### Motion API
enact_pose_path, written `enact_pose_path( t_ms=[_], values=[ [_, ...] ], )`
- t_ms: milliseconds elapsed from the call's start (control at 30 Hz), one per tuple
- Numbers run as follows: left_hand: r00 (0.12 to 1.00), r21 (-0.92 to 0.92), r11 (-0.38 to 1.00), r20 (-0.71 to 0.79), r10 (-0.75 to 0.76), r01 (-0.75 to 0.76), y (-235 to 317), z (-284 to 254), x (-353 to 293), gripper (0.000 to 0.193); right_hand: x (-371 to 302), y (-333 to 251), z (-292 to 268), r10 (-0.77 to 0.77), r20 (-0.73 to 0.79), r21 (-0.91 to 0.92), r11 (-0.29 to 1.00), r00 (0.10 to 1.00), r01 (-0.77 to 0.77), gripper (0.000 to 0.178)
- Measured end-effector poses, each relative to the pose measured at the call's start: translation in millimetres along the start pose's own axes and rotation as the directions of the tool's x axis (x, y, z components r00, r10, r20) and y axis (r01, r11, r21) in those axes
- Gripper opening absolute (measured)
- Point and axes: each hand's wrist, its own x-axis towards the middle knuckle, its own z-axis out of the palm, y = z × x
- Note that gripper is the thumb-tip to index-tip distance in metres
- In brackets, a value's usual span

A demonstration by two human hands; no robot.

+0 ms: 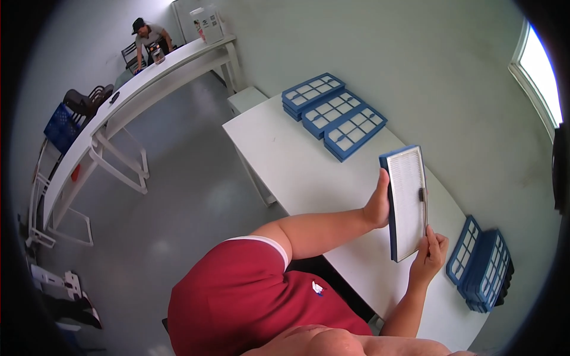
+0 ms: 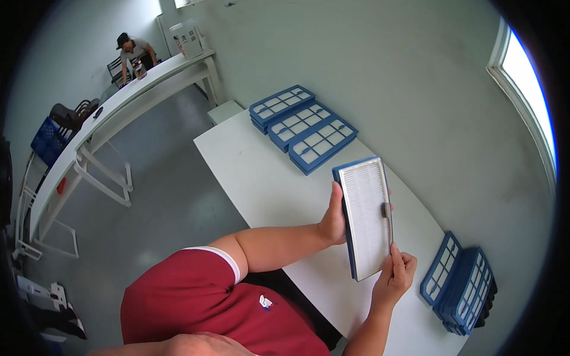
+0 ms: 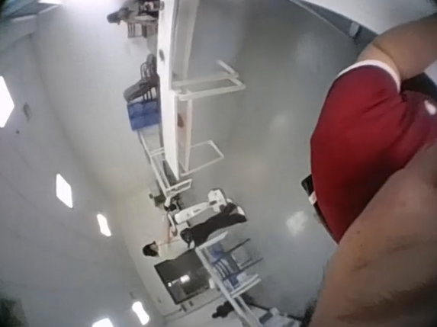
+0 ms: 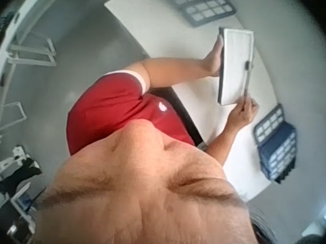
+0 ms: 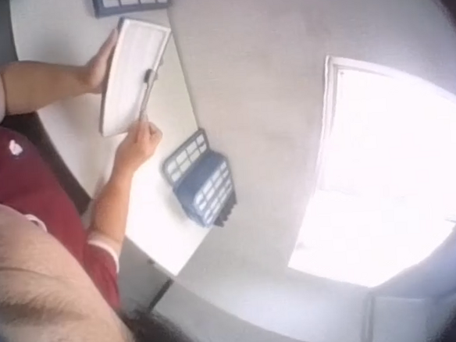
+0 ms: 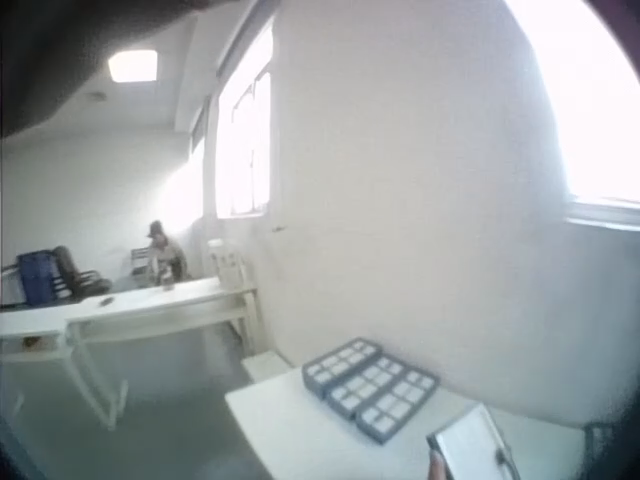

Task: Cleaning dust from several blue air filters using a toothbrush.

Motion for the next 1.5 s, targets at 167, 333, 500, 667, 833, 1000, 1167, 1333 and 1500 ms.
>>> enact_pose_path(
  t_ms=[167, 333, 500, 667, 833, 1000, 1167, 1333, 1500],
  values=[
    [0.999, 0.033, 0.998, 0.017, 0.05, -0.05, 2.0, -7.3, 9.7, 0.094, 6.2, -4.9, 1.7, -0.048, 0.058, 0.014, 0.999, 0.997, 0.048, 0.026],
    [0.994, -0.001, 0.998, -0.093, 0.065, -0.066, 3.2, -11.8, 17.2, 0.094, 3.7, -11.5, -1.8, -0.113, 0.148, 0.111, 0.989, 0.983, 0.097, 0.027],
    [0.978, 0.037, 0.991, -0.159, 0.131, -0.127, 5.9, -14.9, 19.7, 0.092, 2.1, -12.3, -2.4, -0.096, 0.193, 0.142, 0.988, 0.976, 0.069, 0.033],
    [0.979, -0.016, 0.992, -0.166, 0.12, -0.124, 4.9, -5.4, 15.7, 0.091, 1.4, 2.8, -5.0, 0.008, 0.095, -0.027, 1.0, 0.995, -0.005, 0.023],
    [0.99, -0.012, 0.991, -0.059, 0.13, -0.131, 8.6, -7.2, 15.2, 0.09, 4.4, 9.8, -5.8, 0.036, 0.071, -0.043, 0.999, 0.997, -0.033, 0.024],
    [0.968, 0.012, 0.987, -0.197, 0.157, -0.158, 14.8, -12.8, 21.1, 0.089, 1.8, 7.4, -7.4, -0.021, 0.158, 0.028, 0.999, 0.987, 0.017, 0.025],
    [0.946, 0.007, 0.988, -0.286, 0.152, -0.156, 23.4, -14.2, 24.6, 0.089, -0.4, 8.3, -7.1, -0.072, 0.268, 0.199, 0.98, 0.961, 0.019, 0.026],
    [0.97, 0.022, 0.986, -0.182, 0.164, -0.163, 24.2, -16.7, 21.7, 0.088, 6.5, 12.3, -7.7, 0.038, 0.201, 0.01, 0.999, 0.979, -0.041, 0.024],
    [0.933, 0.017, 0.987, -0.323, 0.158, -0.161, 23.0, -3.1, 20.8, 0.084, 6.0, 16.8, -8.1, 0.088, 0.136, -0.043, 0.996, 0.987, -0.083, 0.022]
  ],
)
